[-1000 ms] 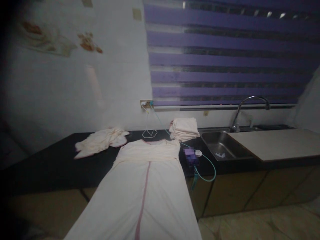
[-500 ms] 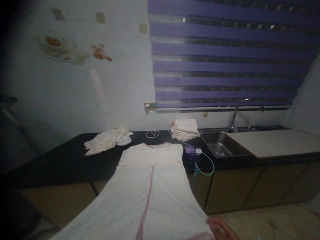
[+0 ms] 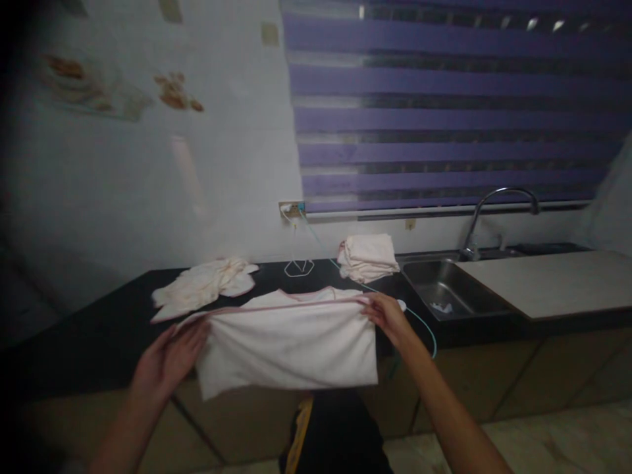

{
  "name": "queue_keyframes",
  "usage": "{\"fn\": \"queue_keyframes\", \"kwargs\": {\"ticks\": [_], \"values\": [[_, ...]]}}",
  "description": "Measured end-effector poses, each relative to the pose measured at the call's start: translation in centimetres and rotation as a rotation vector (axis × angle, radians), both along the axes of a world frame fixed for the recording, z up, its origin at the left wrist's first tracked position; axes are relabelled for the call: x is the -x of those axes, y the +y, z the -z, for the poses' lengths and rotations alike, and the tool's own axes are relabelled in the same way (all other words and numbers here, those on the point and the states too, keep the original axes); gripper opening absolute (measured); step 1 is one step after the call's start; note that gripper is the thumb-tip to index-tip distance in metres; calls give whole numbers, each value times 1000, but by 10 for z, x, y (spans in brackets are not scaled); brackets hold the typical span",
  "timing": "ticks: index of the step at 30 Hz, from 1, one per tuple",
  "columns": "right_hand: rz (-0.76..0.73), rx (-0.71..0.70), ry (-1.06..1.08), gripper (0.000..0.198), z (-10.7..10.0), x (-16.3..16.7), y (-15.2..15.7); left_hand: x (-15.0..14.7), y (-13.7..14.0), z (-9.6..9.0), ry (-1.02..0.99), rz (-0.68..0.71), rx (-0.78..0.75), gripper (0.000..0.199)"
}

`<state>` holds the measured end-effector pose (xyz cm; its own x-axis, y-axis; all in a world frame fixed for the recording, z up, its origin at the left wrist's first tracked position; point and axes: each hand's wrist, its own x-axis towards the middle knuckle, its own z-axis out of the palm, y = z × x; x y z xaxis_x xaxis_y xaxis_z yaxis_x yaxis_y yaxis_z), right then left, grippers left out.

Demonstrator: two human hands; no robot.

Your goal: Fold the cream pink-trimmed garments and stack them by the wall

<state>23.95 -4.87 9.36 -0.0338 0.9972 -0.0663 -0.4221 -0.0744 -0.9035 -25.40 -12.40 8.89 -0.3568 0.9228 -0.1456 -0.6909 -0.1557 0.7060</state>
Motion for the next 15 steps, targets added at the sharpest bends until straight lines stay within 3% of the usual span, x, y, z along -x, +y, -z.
{"fn": "queue_keyframes", "kwargs": {"ticks": [5,10,13,15], "values": [[128,95,-136,12,3,37,88,10,91,19,103,56,60,23],[183,67,-238,9,25,62,149,18,155,30,198,57,22,18],[231,35,-340,25,42,69,171,26,178,37,289,63,64,21],[261,-13,-423,43,54,73,173,35,185,43,484,88,182,27]]}}
